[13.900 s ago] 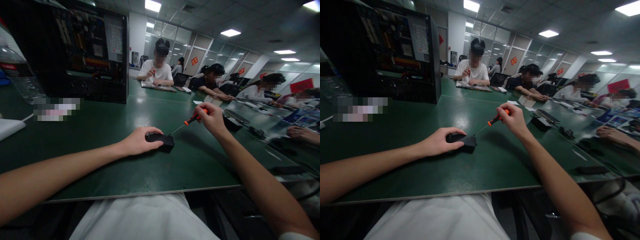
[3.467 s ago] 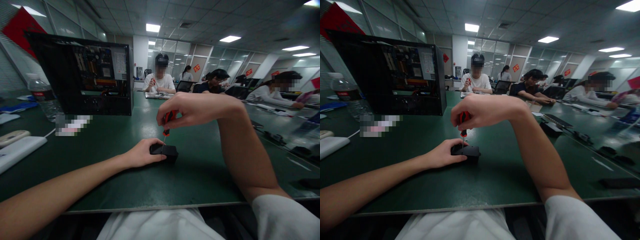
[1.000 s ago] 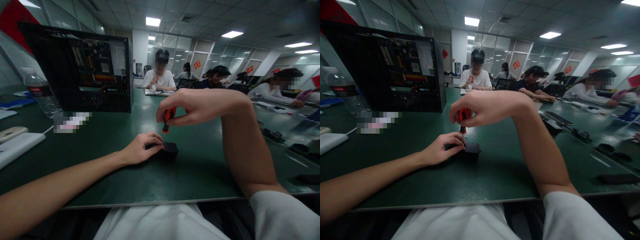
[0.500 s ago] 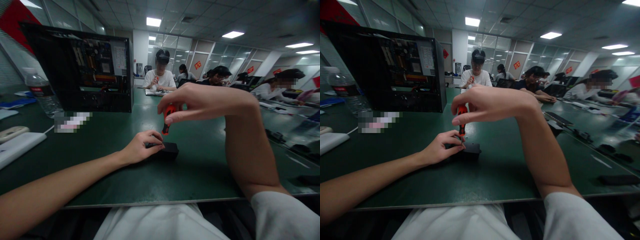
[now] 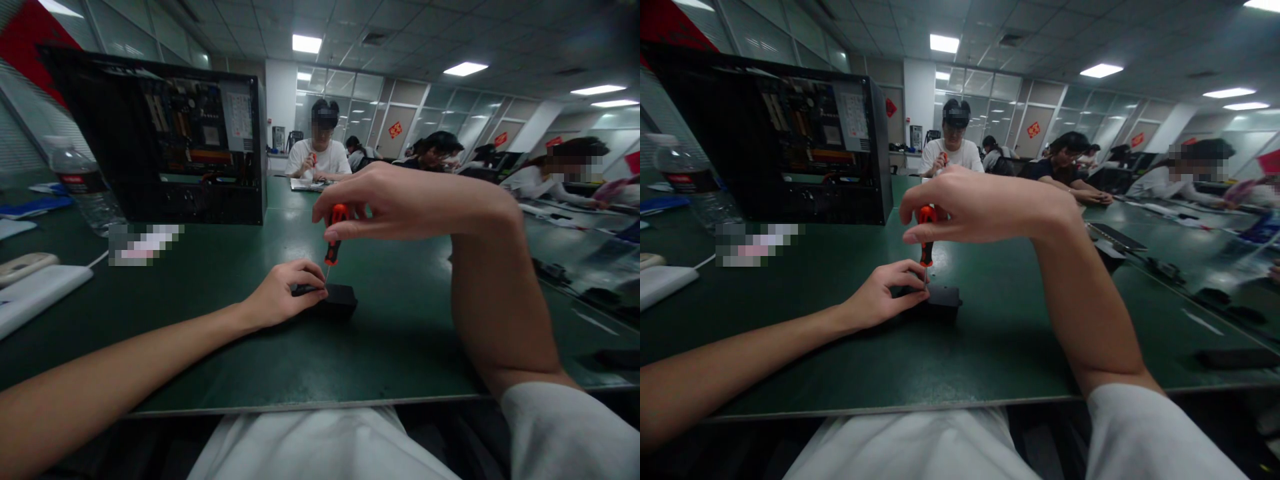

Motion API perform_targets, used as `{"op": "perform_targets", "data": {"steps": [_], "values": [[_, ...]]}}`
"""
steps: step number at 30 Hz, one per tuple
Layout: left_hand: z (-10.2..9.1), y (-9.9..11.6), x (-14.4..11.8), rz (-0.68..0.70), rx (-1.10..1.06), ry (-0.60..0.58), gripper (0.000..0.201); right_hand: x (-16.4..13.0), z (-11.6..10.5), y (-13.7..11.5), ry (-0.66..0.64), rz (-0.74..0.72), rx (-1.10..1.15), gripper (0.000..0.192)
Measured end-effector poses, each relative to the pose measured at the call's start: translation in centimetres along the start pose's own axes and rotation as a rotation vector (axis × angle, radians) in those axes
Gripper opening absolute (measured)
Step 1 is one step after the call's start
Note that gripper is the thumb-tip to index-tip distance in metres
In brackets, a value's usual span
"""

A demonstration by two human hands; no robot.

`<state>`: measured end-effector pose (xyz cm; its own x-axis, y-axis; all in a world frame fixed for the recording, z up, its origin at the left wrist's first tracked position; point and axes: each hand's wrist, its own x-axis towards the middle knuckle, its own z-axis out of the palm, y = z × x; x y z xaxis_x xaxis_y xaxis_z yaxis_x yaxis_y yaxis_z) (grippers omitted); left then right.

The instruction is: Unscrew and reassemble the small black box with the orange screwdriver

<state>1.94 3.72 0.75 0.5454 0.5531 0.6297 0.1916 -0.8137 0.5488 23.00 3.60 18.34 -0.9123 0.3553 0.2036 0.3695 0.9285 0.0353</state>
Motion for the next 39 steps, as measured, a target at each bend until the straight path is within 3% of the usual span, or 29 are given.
{"op": "perform_targets", "data": {"steps": [7,11,15,19,25,32,39], "values": [[0.21,0.05,0.01,-0.003,-0.011,0.005,0.006,-0.24,-0.46,-0.30,-0.068,-0.113,0.045,0.030],[0.12,0.08,-0.01,0.011,-0.012,-0.002,0.006,-0.20,-0.11,-0.33,0.000,-0.020,-0.004,0.039],[0.02,0.12,0.00,0.026,-0.005,-0.009,0.006,-0.16,0.09,-0.13,-0.035,0.040,-0.031,0.033],[0.02,0.13,0.03,0.023,0.005,-0.013,0.005,-0.32,-0.16,-0.23,-0.083,-0.002,-0.007,0.026],[0.02,0.16,0.02,0.009,-0.001,-0.005,0.007,-0.41,-0.02,-0.63,-0.016,0.002,-0.015,0.043],[-0.01,0.20,0.05,0.011,0.008,-0.008,0.006,-0.28,0.01,-0.33,-0.033,-0.015,-0.027,0.025],[0.04,0.00,0.02,-0.005,-0.001,-0.004,0.009,-0.19,-0.11,-0.79,-0.033,-0.065,0.003,0.031]]}}
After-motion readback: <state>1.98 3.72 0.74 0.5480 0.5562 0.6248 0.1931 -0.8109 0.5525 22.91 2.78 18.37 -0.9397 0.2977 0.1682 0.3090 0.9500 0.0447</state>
